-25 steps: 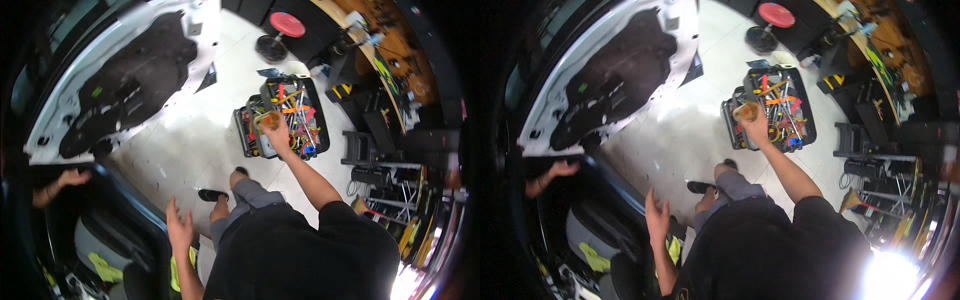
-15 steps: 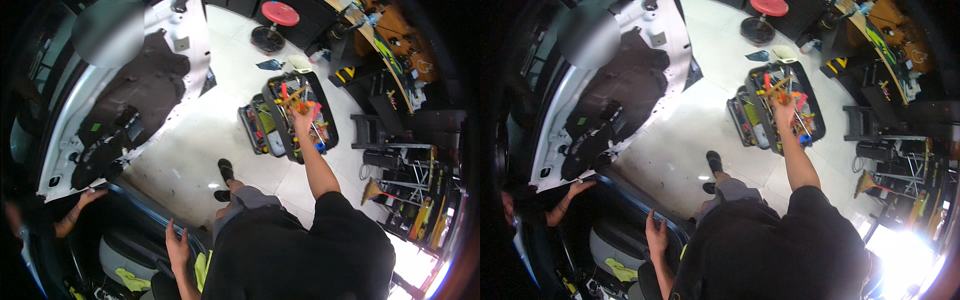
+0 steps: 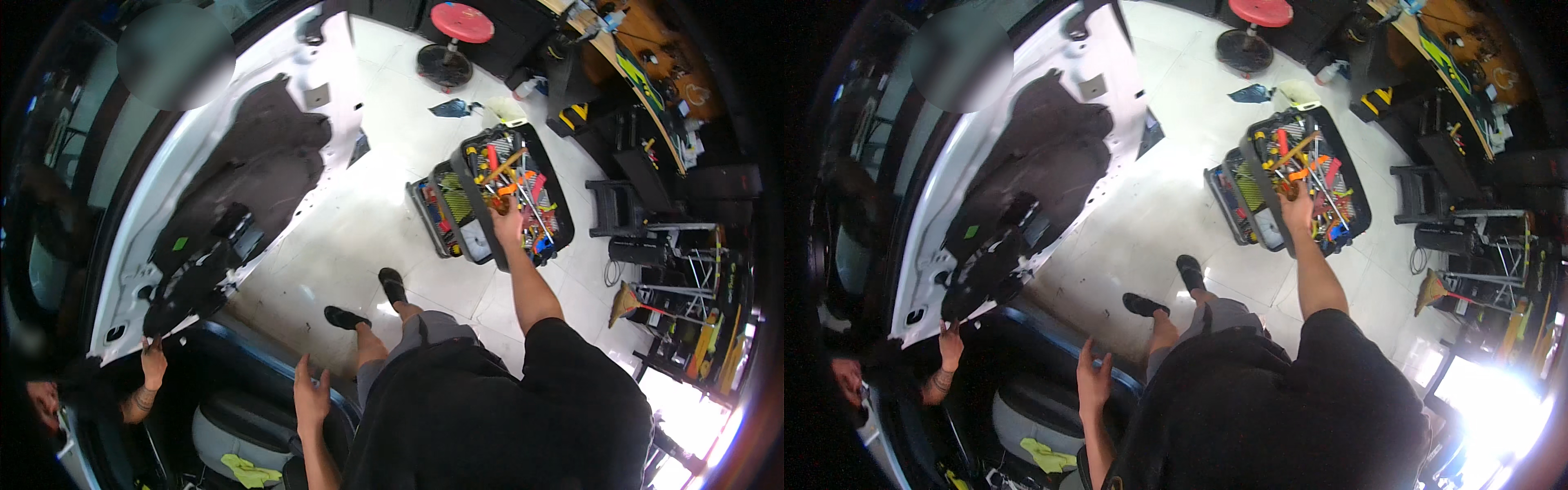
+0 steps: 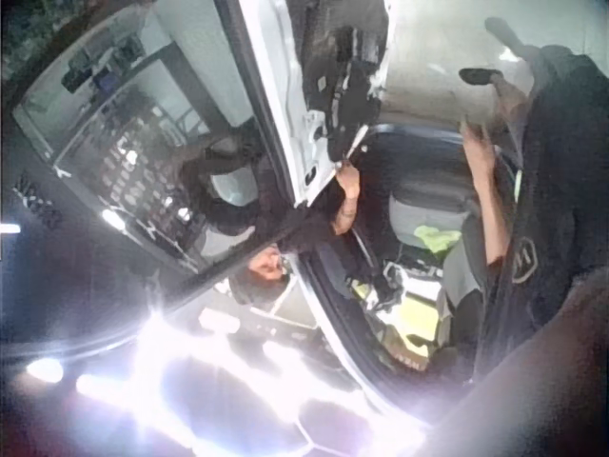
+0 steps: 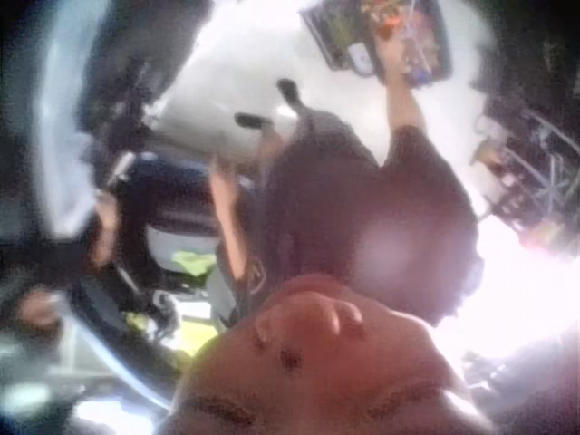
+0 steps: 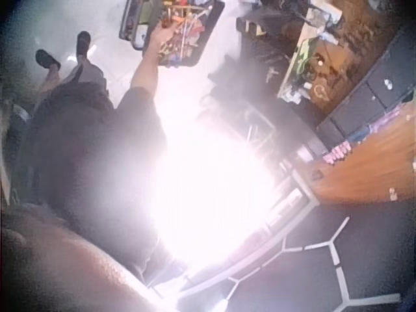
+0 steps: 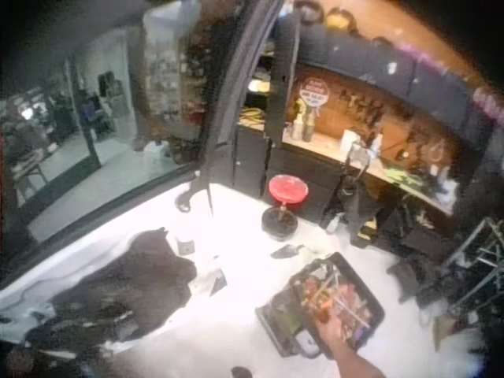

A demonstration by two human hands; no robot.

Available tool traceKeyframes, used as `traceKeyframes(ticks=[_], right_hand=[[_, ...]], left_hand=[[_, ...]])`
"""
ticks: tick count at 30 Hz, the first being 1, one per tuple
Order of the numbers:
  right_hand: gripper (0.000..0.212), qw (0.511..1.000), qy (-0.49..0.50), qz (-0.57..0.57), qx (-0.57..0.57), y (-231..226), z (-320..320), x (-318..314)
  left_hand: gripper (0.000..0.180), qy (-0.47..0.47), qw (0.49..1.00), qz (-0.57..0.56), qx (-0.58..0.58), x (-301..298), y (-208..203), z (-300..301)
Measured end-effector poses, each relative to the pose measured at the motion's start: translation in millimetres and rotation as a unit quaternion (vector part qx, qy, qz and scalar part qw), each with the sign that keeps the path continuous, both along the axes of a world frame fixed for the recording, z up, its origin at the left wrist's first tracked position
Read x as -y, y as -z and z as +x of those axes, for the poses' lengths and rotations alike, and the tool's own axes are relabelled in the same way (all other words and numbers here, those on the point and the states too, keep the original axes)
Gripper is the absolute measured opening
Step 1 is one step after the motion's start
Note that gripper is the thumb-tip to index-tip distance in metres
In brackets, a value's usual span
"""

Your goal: The person retrieves a T-handle wrench from a tool cart and uses it to tighten bolts on the interior metal frame of a white car door. After securing the bolts, the person aligns and snaps a black plastic door handle cover into place.

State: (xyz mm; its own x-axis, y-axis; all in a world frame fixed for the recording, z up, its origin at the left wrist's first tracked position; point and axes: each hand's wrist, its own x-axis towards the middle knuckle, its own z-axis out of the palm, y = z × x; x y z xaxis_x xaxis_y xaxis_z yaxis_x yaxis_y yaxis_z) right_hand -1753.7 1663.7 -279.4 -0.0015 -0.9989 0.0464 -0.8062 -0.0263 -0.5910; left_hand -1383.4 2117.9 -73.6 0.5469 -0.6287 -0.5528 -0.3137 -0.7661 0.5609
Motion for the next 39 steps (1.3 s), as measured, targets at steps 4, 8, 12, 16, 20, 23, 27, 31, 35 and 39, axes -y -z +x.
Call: traceKeyframes(ticks=[4,8,12,16,20,23,27,31,35,39], right_hand=[[0.059,0.978,-0.032,0.113,-0.174,-14,-16,3],[0.042,0.969,-0.089,0.157,-0.171,11,-50,13],[0.047,0.959,-0.078,0.207,-0.177,39,-59,39],[0.082,0.968,-0.126,-0.088,-0.196,45,-98,50],[0.079,0.962,-0.076,0.003,-0.261,-134,90,-38],[0.073,0.938,-0.198,-0.223,-0.175,-132,158,-66],[0.05,0.921,-0.381,0.065,0.054,-193,365,-216],[0.047,0.715,-0.652,0.187,0.171,-275,531,-385],[0.038,0.72,-0.65,0.152,0.188,-272,642,-458],[0.032,0.8,-0.519,0.248,0.17,-163,712,-440]], left_hand=[[0.061,-0.009,0.999,-0.019,0.03,-23,-2,26],[0.061,-0.041,0.998,0.016,0.045,-43,-24,48],[0.062,-0.054,0.996,-0.003,0.076,-74,-19,43],[0.06,-0.08,0.992,-0.044,0.082,-85,-24,89],[0.061,-0.221,0.952,-0.068,0.201,-135,-4,168],[0.078,-0.446,0.876,-0.171,-0.062,-124,10,299],[0.113,-0.555,0.661,-0.396,-0.315,-98,73,416],[0.093,-0.588,0.614,-0.449,-0.275,-66,94,429],[0.058,-0.581,0.612,-0.441,-0.306,-69,97,438],[0.034,-0.587,0.581,-0.401,-0.396,-57,84,453]])
